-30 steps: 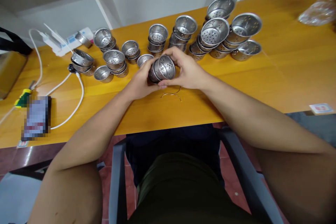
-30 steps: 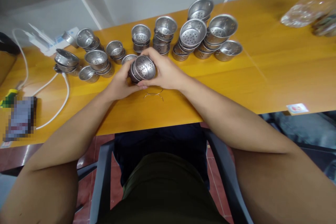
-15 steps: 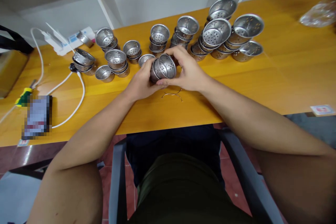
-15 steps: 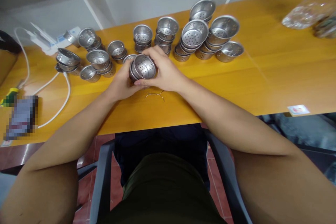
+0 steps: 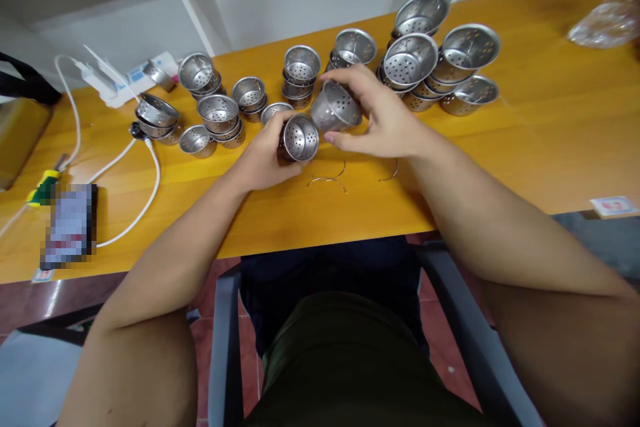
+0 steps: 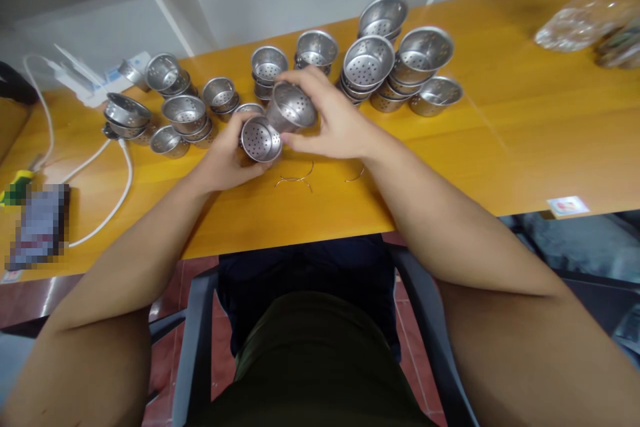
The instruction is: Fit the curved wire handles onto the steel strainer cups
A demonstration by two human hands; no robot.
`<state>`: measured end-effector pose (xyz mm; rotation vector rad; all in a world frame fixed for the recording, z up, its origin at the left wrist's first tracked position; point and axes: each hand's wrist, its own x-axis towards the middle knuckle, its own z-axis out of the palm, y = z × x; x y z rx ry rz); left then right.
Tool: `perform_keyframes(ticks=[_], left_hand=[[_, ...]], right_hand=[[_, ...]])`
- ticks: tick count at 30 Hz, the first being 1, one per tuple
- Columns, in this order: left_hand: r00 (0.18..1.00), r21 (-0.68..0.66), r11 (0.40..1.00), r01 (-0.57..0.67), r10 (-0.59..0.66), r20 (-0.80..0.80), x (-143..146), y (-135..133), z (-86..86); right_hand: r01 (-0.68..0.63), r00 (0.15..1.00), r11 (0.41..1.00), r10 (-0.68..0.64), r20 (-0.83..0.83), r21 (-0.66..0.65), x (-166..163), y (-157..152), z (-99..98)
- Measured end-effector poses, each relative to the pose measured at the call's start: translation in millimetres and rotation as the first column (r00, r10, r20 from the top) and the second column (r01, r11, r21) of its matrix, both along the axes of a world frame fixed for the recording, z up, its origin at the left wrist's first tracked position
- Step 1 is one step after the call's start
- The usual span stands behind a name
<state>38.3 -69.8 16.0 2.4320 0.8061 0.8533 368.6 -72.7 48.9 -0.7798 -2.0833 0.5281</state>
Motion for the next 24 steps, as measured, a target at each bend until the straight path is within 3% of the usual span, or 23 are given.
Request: perform_keyframes(ticks=[2, 4, 8, 13, 18, 21, 24], left_hand=[[1.000, 0.010, 1.000, -0.011, 0.011, 0.009, -1.0, -1.8, 2.7], [1.000, 0.008, 1.000, -0.020, 0.020, 0.009, -2.8, -0.9, 2.6], [0.999, 0.030, 0.998, -0.049, 0.048, 0.023, -7.0, 4.8, -3.3], [0.989, 0.090, 0.993, -0.075, 0.062, 0.137, -9.5, 10.7, -10.3], [0.974, 0.122, 0.988, -0.093, 0.065, 0.215, -9.8, 17.4, -14.5], [0.970, 0.145, 0.985, -0.089, 0.053, 0.239, -9.5, 20.2, -17.1], [0.968, 0.153, 0.983, -0.100, 0.061, 0.244, -9.2, 20.8, -18.5]], right_hand=[[-0.020, 0.997, 1.000, 0.020, 0.079, -0.001, 14.8, 7.9, 0.2], [-0.012, 0.979, 0.995, 0.032, 0.203, -0.102, 27.6, 15.5, -2.6], [0.105, 0.877, 0.968, 0.019, 0.481, -0.229, 35.2, 19.9, -5.3], [0.149, 0.802, 0.970, -0.006, 0.597, -0.191, 23.8, -0.6, 14.8], [0.154, 0.839, 0.987, -0.108, 0.533, -0.042, 17.2, -27.5, 44.7], [-0.029, 0.854, 0.976, 0.137, 0.501, -0.218, 9.4, -34.3, 47.3], [-0.091, 0.737, 0.927, 0.309, 0.602, -0.365, -6.9, -37.3, 38.0]])
